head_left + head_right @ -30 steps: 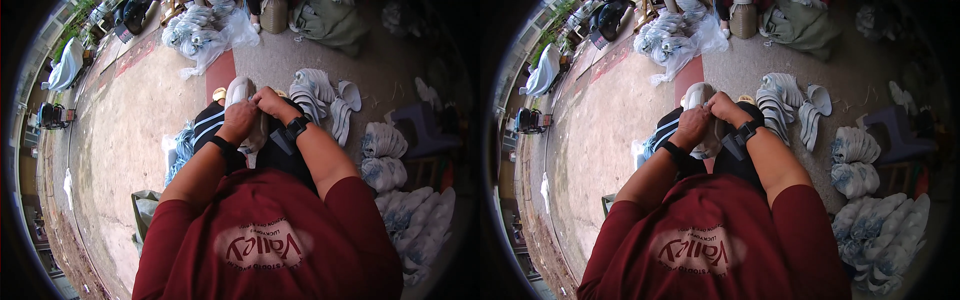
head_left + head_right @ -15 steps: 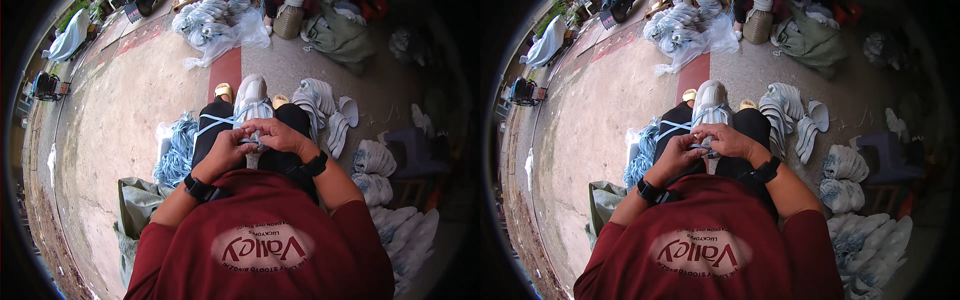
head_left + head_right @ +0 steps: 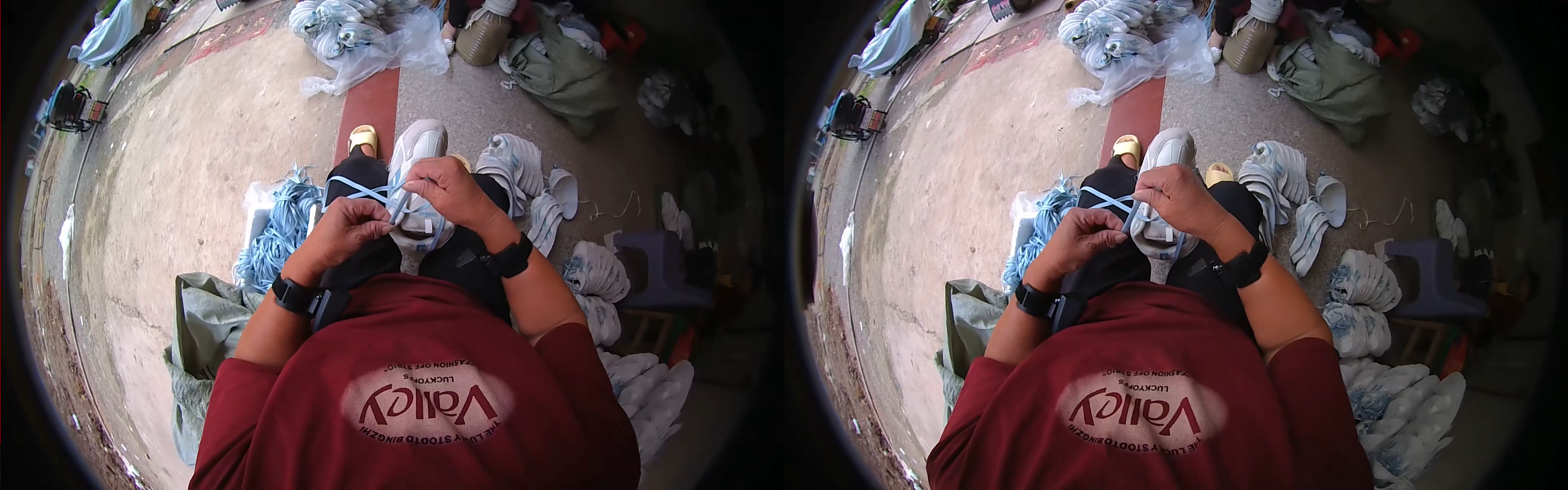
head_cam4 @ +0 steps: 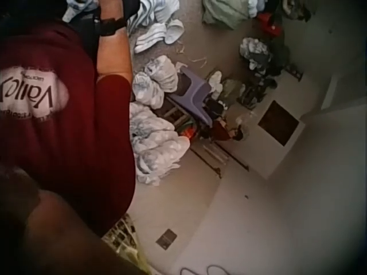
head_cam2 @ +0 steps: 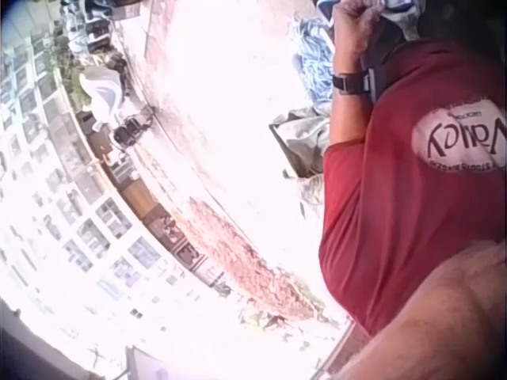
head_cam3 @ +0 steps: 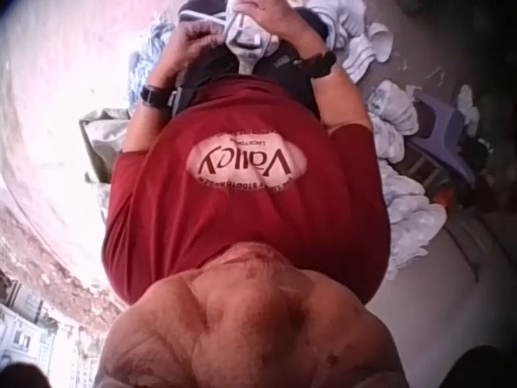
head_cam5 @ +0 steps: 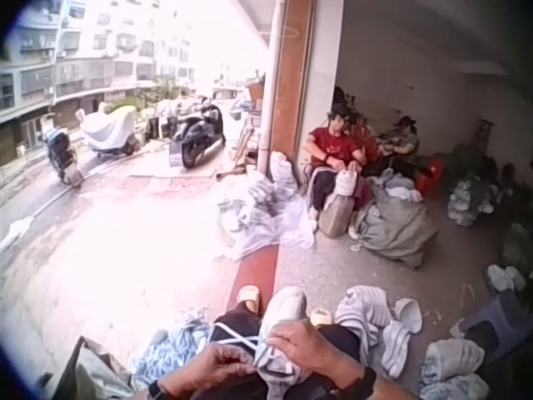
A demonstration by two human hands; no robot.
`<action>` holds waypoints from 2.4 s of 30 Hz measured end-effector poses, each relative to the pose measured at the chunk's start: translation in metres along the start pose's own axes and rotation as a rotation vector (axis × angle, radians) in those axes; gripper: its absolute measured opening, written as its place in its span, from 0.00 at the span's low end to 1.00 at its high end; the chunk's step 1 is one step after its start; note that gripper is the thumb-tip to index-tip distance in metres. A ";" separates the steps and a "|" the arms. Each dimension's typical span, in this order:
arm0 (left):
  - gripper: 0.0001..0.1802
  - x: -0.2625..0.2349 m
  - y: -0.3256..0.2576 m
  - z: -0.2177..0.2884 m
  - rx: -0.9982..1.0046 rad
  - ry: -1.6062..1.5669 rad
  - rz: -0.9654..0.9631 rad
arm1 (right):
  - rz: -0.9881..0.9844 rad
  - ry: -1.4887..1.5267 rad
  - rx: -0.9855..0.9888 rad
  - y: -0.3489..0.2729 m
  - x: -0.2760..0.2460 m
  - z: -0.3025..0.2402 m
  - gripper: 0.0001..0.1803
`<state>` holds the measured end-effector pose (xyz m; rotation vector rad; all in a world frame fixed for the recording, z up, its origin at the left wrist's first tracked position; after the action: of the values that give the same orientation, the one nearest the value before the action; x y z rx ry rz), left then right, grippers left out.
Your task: Manually lacing and organizing shoe upper components in a manufacturing setting.
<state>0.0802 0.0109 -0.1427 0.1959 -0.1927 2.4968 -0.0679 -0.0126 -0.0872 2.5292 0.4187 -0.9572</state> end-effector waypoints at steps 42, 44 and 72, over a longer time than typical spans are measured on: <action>0.06 -0.020 0.116 -0.024 0.322 0.499 0.503 | 0.262 -0.393 0.278 -0.014 0.031 0.091 0.24; 0.06 -0.023 0.119 -0.029 0.229 0.393 0.517 | 0.254 -0.408 0.284 -0.014 0.031 0.090 0.24; 0.05 -0.016 0.142 -0.042 0.183 0.908 0.139 | 0.365 -0.824 0.298 0.002 0.055 0.086 0.06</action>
<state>0.0039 -0.1041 -0.1997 -0.8908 0.4079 2.4735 -0.0760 -0.0475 -0.1828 2.0605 -0.4400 -1.8479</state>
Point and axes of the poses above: each hand's wrist, its own y-axis towards the middle knuckle, its own x-axis out of the palm, z = x × y, the point moved 7 cm from there along y, towards the middle knuckle, and after that the axes turned 11 degrees about -y, right-handed, at the moved point
